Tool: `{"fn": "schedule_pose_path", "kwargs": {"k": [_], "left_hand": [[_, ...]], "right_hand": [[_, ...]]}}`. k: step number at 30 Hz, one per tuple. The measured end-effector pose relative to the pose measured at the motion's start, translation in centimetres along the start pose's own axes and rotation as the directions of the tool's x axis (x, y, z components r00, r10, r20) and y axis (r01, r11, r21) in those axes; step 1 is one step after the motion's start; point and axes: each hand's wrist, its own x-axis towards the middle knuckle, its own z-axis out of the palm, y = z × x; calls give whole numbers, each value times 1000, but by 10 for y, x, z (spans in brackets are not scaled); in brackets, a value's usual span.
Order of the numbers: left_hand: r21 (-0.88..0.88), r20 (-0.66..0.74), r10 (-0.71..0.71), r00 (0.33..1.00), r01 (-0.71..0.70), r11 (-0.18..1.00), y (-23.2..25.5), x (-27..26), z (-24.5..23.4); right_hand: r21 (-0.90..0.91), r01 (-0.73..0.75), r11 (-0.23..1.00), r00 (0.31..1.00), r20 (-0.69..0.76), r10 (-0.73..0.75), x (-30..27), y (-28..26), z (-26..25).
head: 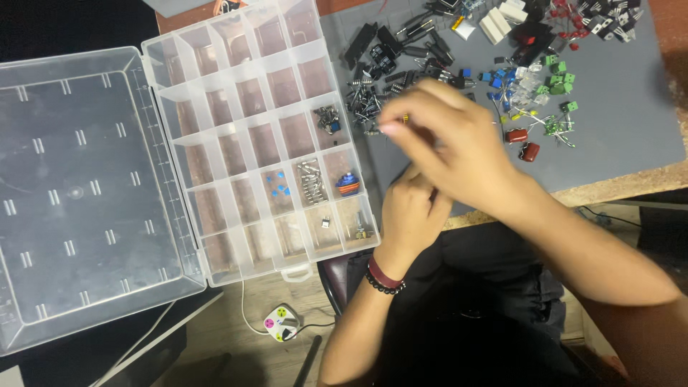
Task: The person sorts various small electronic components, such as resistors, capacitors, and transistors, from a pile on a gray mat into the compartments of a clear plastic organizer box. They pick up individual items, examine them, and place them into specific slots.
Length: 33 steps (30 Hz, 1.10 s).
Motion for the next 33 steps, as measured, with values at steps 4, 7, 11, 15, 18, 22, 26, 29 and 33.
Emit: {"fn": "schedule_pose_path", "kwargs": {"k": [4,7,11,15,18,22,26,29,33], "left_hand": [[5,-32,42,999,-42,999,-10,-5,5],[10,-29,33,999,-33,999,-9,-5,5],[-50,-50,74,996,-77,996,11,4,-10],[-78,-18,70,997,-71,994,22,9,-17],[-76,-26,74,997,-76,994,19,7,-14],[-63,-14,67,998,-68,996,19,7,-13],[-59,-27,55,998,-57,997,18,7,-11],[-60,-18,50,999,-51,997,19,7,-12],[-44,-12,49,999,-50,998,19,7,-12]], "right_hand": [[77,60,995,997,44,-63,29,14,37],[-92,-90,992,975,196,106,30,24,46],[-38,-59,998,986,155,64,20,29,19],[-223,-86,971,990,94,109,4,64,-38],[-419,-116,901,977,117,180,-17,120,-82],[-480,-92,873,957,199,210,-26,153,-103],[-630,-54,774,923,265,280,-30,160,-97],[-711,-90,698,897,246,367,-33,155,-91],[-718,-137,682,887,218,408,-37,148,-89]]}}
